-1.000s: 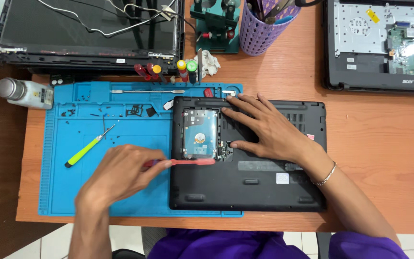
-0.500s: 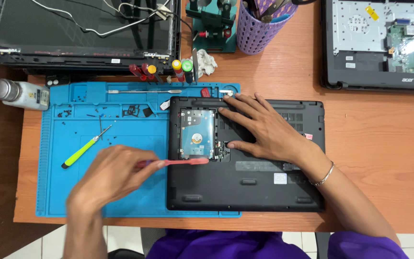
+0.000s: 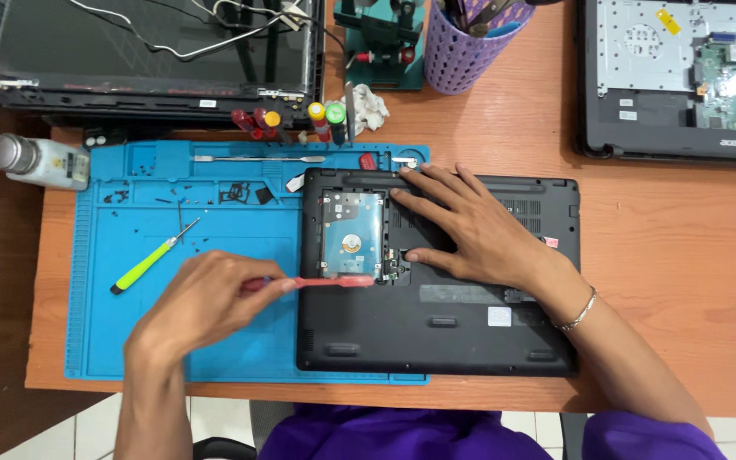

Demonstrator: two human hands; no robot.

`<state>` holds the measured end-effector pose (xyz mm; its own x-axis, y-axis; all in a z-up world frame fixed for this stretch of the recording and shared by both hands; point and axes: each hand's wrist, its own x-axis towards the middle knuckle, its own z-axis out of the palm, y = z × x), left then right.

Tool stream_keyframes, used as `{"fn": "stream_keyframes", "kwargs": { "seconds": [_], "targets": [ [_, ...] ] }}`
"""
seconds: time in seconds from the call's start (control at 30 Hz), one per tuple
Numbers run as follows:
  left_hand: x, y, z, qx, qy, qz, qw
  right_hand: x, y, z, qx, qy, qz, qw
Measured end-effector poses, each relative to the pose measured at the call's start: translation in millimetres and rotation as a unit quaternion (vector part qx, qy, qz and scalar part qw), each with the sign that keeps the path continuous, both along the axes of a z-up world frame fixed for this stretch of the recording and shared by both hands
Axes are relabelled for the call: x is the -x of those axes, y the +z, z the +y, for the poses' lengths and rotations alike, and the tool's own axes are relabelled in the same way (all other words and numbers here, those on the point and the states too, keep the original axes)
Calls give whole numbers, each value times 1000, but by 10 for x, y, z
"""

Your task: The person uses a pink-handled brush to clean the surfaces of a laptop hard drive and the interior of its chassis on a repair bench.

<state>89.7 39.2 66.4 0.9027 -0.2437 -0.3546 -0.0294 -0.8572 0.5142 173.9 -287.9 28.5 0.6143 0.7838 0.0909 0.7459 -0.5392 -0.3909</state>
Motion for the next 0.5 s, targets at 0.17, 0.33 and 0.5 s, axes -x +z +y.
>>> {"fn": "stream_keyframes", "kwargs": {
  "seconds": [0.17, 0.33, 0.5],
  "targets": [
    [42, 56, 224, -35, 58, 42, 997, -4, 13, 12, -1, 0, 3, 1000],
    [99, 187, 297, -74, 79, 49, 993, 0, 19, 11, -2, 0, 3, 1000],
    [171, 293, 258, -69, 63, 0, 996, -8, 4, 5, -3, 0, 0, 1000]
  ]
}}
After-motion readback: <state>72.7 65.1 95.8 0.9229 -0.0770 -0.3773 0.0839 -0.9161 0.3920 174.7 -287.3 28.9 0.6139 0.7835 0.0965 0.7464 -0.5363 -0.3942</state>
